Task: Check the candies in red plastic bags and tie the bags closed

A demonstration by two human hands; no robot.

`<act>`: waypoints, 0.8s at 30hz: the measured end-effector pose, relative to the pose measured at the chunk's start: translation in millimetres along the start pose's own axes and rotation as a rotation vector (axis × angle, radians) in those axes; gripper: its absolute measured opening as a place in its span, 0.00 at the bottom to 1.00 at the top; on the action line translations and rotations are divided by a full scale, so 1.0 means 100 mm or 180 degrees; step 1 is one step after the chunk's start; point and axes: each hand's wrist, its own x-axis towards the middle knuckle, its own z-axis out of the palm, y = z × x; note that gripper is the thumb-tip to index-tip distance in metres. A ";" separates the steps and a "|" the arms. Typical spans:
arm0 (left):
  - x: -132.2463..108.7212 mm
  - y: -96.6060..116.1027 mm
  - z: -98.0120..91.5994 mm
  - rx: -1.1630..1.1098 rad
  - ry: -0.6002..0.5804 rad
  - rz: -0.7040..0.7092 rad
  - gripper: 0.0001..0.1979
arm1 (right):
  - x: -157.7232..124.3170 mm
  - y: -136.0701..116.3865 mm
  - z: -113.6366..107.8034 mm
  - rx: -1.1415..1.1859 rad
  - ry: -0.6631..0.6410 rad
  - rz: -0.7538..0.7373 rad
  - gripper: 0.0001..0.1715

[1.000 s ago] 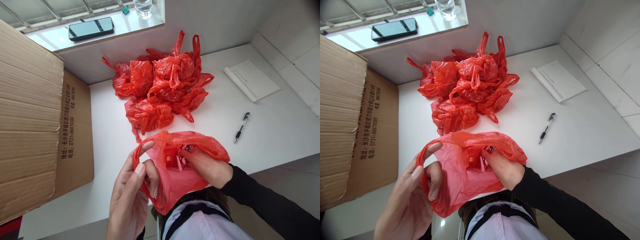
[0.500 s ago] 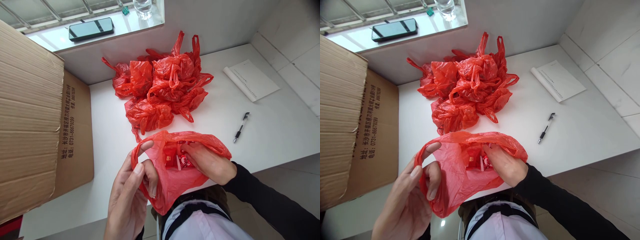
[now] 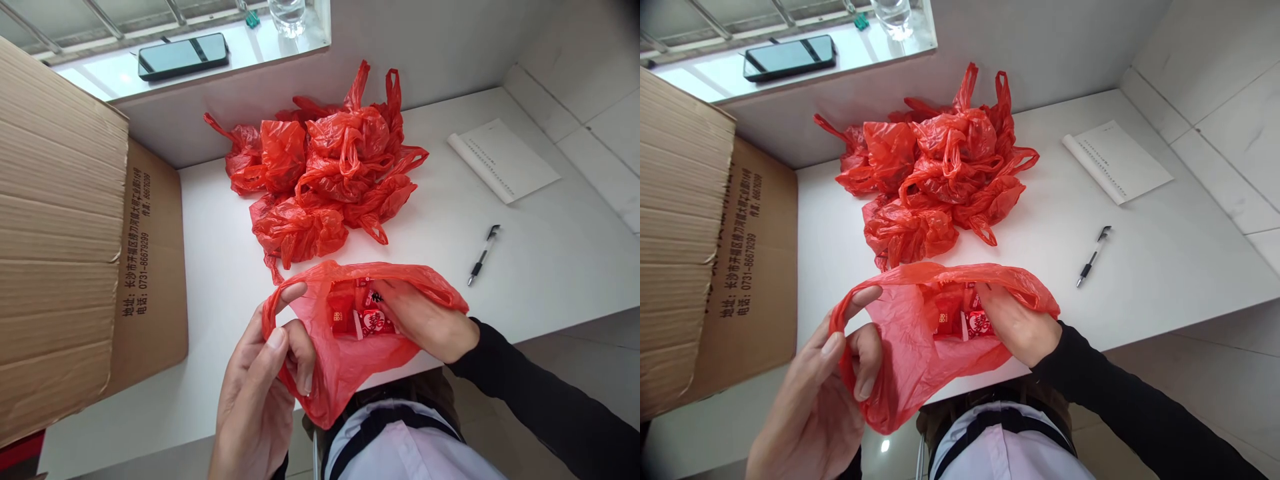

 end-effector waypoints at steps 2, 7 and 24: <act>0.00 0.00 0.00 0.0002 0.0011 -0.0002 0.23 | 0.01 -0.04 -0.03 0.0016 -0.0007 -0.0088 0.26; 0.00 0.00 0.00 -0.0011 -0.0035 0.0045 0.23 | 0.14 -0.12 -0.17 -0.0041 -0.0015 0.0313 0.23; 0.00 -0.02 0.01 -0.0134 -0.0059 0.0074 0.21 | 0.36 -0.20 -0.27 0.0281 -0.0722 0.0348 0.18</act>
